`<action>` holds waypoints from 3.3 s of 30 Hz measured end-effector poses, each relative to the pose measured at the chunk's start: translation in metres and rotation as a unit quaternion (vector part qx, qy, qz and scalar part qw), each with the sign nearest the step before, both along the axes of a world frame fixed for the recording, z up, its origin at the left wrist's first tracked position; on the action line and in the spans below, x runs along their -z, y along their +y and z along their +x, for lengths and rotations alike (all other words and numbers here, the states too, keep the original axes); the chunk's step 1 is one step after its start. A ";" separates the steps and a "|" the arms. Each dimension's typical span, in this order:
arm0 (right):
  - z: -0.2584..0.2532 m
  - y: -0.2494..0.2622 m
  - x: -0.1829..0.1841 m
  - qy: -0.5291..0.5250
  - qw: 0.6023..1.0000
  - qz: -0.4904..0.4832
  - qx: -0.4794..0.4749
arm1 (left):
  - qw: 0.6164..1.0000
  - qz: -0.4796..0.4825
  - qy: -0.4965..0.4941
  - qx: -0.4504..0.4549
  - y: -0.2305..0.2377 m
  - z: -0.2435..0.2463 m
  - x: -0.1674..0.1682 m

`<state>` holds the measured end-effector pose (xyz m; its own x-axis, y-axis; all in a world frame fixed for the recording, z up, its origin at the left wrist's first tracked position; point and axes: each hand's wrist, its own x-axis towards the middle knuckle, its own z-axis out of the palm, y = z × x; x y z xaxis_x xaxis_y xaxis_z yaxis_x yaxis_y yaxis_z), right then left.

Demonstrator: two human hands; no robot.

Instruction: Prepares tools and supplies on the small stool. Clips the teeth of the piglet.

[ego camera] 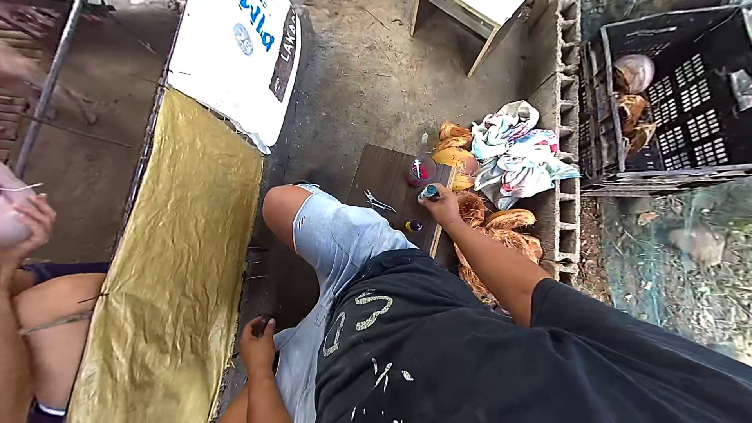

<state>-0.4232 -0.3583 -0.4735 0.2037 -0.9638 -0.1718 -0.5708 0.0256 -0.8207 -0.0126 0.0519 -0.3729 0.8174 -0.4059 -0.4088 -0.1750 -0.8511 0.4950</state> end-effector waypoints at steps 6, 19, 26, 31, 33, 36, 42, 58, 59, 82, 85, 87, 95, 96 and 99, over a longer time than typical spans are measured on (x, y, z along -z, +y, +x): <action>-0.005 -0.003 0.005 -0.006 0.999 -0.015 -0.038 | 0.998 0.035 0.003 0.043 -0.008 -0.009 0.002; -0.090 -0.004 -0.070 0.107 0.987 -0.006 0.119 | 0.999 0.029 0.019 0.034 0.005 -0.004 0.007; -0.019 -0.073 -0.189 -0.001 0.971 -0.236 0.029 | 0.998 0.048 0.033 0.031 0.009 0.007 0.020; 0.054 -0.084 -0.191 0.117 0.965 -0.192 -0.137 | 0.999 0.033 0.021 0.003 0.008 0.006 0.012; 0.071 -0.075 -0.179 0.155 0.963 -0.131 -0.179 | 0.999 0.027 0.015 -0.005 0.010 0.001 0.007; 0.097 -0.056 -0.160 0.236 0.935 -0.045 -0.262 | 0.999 0.026 0.017 -0.009 0.014 -0.004 0.006; 0.150 -0.043 -0.134 0.395 0.837 0.101 -0.366 | 0.998 0.032 0.042 -0.030 0.036 -0.005 0.014; 0.070 -0.080 -0.089 0.380 0.908 -0.072 -0.160 | 0.998 -0.005 0.033 -0.056 0.018 0.001 0.008; 0.070 -0.079 -0.088 0.384 0.908 -0.075 -0.149 | 0.998 -0.002 0.030 -0.051 0.016 0.000 0.007; 0.182 -0.008 -0.076 0.523 0.755 0.035 -0.394 | 0.993 -0.017 0.023 -0.115 0.045 -0.005 -0.002; 0.176 -0.011 -0.078 0.538 0.730 0.039 -0.419 | 0.991 -0.032 0.035 -0.126 0.050 -0.003 -0.004; 0.170 -0.026 -0.079 0.559 0.690 0.062 -0.455 | 0.990 -0.045 0.040 -0.129 0.051 0.000 -0.004; 0.201 -0.040 -0.232 0.449 0.774 0.019 -0.445 | 0.992 -0.059 0.050 -0.098 0.044 0.014 -0.001; 0.211 -0.033 -0.252 0.406 0.790 -0.005 -0.460 | 0.992 -0.061 0.052 -0.097 0.045 0.015 0.001; 0.240 -0.014 -0.290 0.272 0.822 -0.058 -0.497 | 0.991 -0.068 0.059 -0.102 0.045 0.014 0.003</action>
<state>-0.1827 -0.3727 -0.1839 0.8237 -0.3837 -0.4175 -0.5458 -0.7359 -0.4006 0.0017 0.0973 -0.3764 0.8379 -0.2960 -0.4586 0.0586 -0.7866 0.6147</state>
